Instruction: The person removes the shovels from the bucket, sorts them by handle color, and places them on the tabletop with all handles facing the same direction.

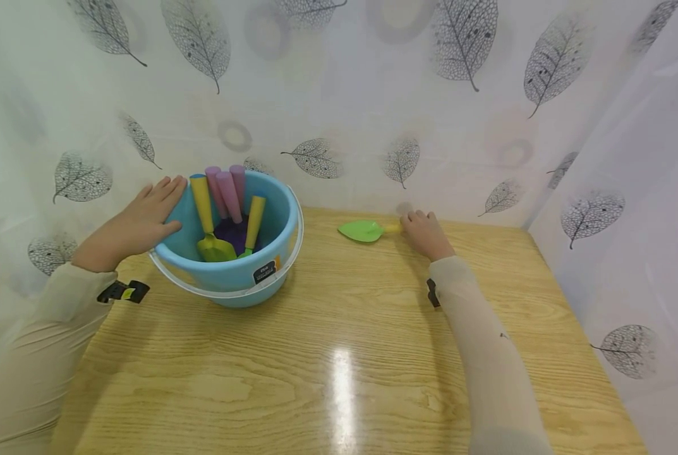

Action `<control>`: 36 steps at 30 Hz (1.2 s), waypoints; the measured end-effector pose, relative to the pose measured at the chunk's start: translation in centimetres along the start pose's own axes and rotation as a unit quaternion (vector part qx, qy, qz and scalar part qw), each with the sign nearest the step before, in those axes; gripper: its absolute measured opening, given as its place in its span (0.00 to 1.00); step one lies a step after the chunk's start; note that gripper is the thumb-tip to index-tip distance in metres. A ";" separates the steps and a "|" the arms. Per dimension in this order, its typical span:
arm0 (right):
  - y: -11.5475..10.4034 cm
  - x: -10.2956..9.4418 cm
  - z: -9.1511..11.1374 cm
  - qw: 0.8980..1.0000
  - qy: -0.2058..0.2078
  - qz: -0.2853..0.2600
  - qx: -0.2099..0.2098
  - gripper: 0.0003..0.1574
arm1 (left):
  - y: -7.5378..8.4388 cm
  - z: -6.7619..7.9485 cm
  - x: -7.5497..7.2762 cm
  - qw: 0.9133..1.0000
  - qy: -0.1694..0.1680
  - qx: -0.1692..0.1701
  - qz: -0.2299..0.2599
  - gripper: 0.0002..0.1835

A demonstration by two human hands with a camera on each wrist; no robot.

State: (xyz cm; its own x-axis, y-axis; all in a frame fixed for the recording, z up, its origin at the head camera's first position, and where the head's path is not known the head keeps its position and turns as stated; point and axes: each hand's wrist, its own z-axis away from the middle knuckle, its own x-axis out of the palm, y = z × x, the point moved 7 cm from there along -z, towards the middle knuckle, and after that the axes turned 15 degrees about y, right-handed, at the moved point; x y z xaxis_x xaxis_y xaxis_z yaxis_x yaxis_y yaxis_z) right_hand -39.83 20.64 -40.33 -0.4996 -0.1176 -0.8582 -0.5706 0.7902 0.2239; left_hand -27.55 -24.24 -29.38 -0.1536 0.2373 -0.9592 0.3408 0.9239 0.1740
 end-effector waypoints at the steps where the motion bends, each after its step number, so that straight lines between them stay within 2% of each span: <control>1: 0.0 0.0 0.0 1.000 -0.001 0.001 0.000 0.14 | 0.0 0.0 0.0 1.000 0.000 0.001 0.000 0.39; 17: 0.2 1.0 0.3 0.999 -0.036 0.010 -0.004 0.14 | 0.1 0.0 0.0 1.000 0.002 -0.003 0.002 0.39; 36: 0.1 1.5 0.4 0.999 -0.050 0.011 -0.004 0.13 | 0.1 0.1 0.0 1.000 0.001 -0.006 0.006 0.39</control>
State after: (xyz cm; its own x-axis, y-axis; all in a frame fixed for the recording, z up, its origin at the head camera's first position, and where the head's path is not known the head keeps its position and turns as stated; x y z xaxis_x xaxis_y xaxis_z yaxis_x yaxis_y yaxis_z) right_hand -40.36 20.77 -41.76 -0.4456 -0.0395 -0.8943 -0.5655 0.7869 0.2470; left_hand -27.44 -24.20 -29.36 -0.1512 0.2492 -0.9566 0.3308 0.9247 0.1886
